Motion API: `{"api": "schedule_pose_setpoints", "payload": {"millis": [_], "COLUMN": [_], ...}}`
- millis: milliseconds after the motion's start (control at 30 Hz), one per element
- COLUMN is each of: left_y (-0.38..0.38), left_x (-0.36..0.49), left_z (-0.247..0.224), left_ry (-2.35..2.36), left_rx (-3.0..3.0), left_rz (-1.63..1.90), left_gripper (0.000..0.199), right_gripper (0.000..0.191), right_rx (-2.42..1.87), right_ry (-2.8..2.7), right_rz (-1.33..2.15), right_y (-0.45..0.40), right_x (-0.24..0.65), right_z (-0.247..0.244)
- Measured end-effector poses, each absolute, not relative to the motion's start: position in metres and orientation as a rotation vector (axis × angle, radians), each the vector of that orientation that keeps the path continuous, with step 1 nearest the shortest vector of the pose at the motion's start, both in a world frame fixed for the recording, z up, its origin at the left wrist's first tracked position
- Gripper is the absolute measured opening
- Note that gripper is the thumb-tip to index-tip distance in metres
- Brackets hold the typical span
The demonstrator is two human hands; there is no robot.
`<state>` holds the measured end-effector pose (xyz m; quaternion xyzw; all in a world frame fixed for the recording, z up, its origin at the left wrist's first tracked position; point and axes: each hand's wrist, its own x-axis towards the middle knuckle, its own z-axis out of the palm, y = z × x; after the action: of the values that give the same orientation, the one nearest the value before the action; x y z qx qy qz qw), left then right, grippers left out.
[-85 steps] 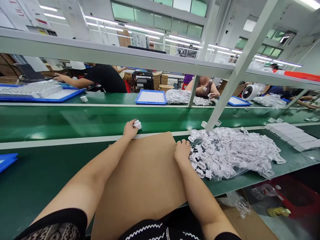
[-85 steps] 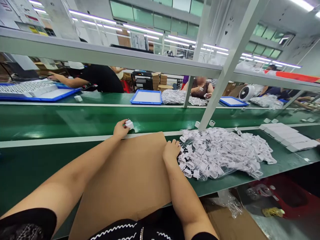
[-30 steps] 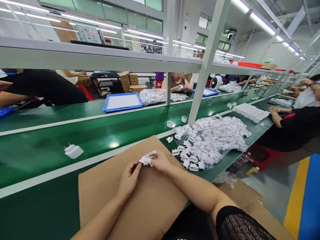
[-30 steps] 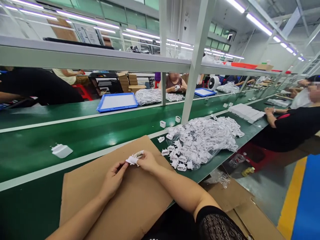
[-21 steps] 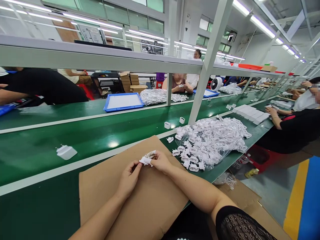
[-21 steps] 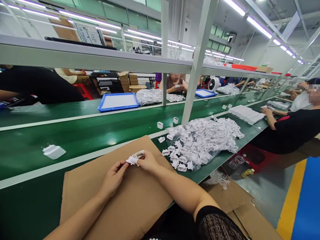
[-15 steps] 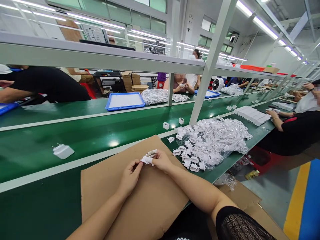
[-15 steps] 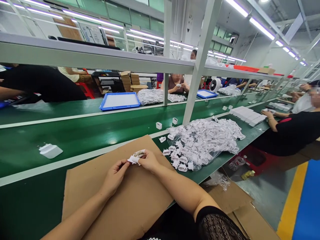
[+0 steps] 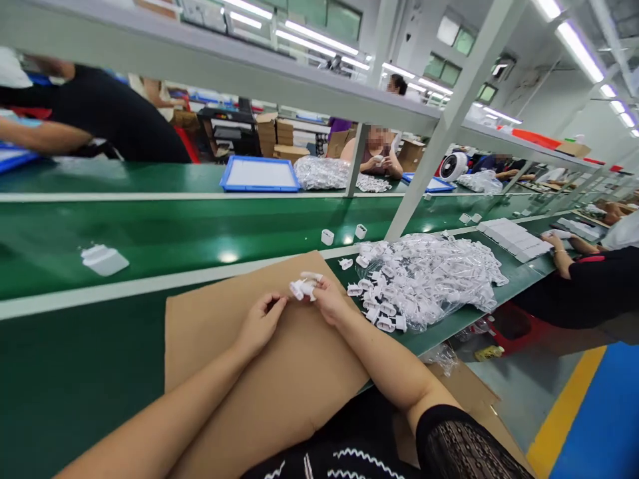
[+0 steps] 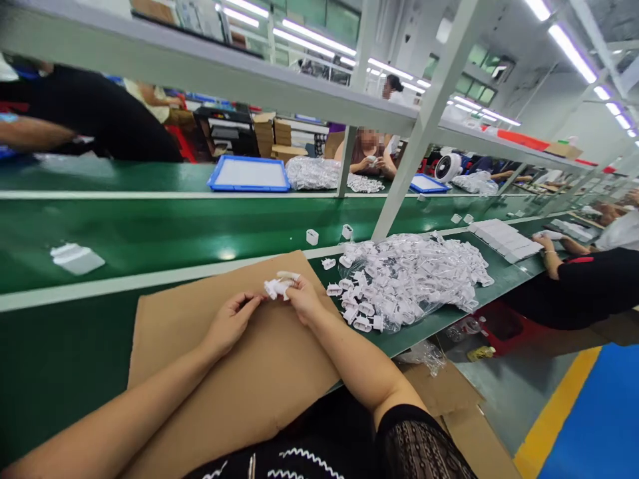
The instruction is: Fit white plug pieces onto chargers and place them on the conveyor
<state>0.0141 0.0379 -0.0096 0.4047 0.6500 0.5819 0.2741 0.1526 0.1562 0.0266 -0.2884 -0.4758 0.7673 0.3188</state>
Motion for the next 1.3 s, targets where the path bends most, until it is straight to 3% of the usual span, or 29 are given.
{"api": "schedule_pose_setpoints", "payload": {"millis": [267, 467, 733, 900, 1000, 1133, 1300], "left_y": [0.039, 0.036, 0.035, 0.043, 0.068, 0.132, 0.206], "left_x": [0.015, 0.015, 0.017, 0.009, -0.014, -0.051, -0.075], "left_z": [-0.005, -0.002, -0.004, 0.001, 0.02, 0.047, 0.045], "left_ry": [1.79, 1.79, 1.781, 1.801, 1.868, 2.077, 2.204], "left_rx": [1.178, 1.2, 1.149, 0.845, 0.929, 1.285, 1.685], "left_rz": [1.567, 1.543, 1.561, 1.555, 1.556, 1.392, 1.06], "left_gripper": [0.036, 0.034, 0.037, 0.05, 0.047, 0.04, 0.067], "right_gripper": [0.049, 0.042, 0.024, 0.024, 0.03, 0.032, 0.029], "right_rx": [-0.749, -0.747, -0.867, -0.85, -0.889, -0.99, -0.958], "right_ry": [-1.135, -1.183, -1.732, -2.233, -2.448, -2.656, -2.606], "right_rz": [2.097, 1.969, 1.399, 0.964, 0.688, 0.628, 0.699], "right_y": [0.168, 0.166, 0.173, 0.174, 0.171, 0.17, 0.176], "right_x": [0.155, 0.156, 0.162, 0.174, 0.179, 0.179, 0.177], "right_z": [0.035, 0.036, 0.034, 0.041, 0.048, 0.049, 0.038]}}
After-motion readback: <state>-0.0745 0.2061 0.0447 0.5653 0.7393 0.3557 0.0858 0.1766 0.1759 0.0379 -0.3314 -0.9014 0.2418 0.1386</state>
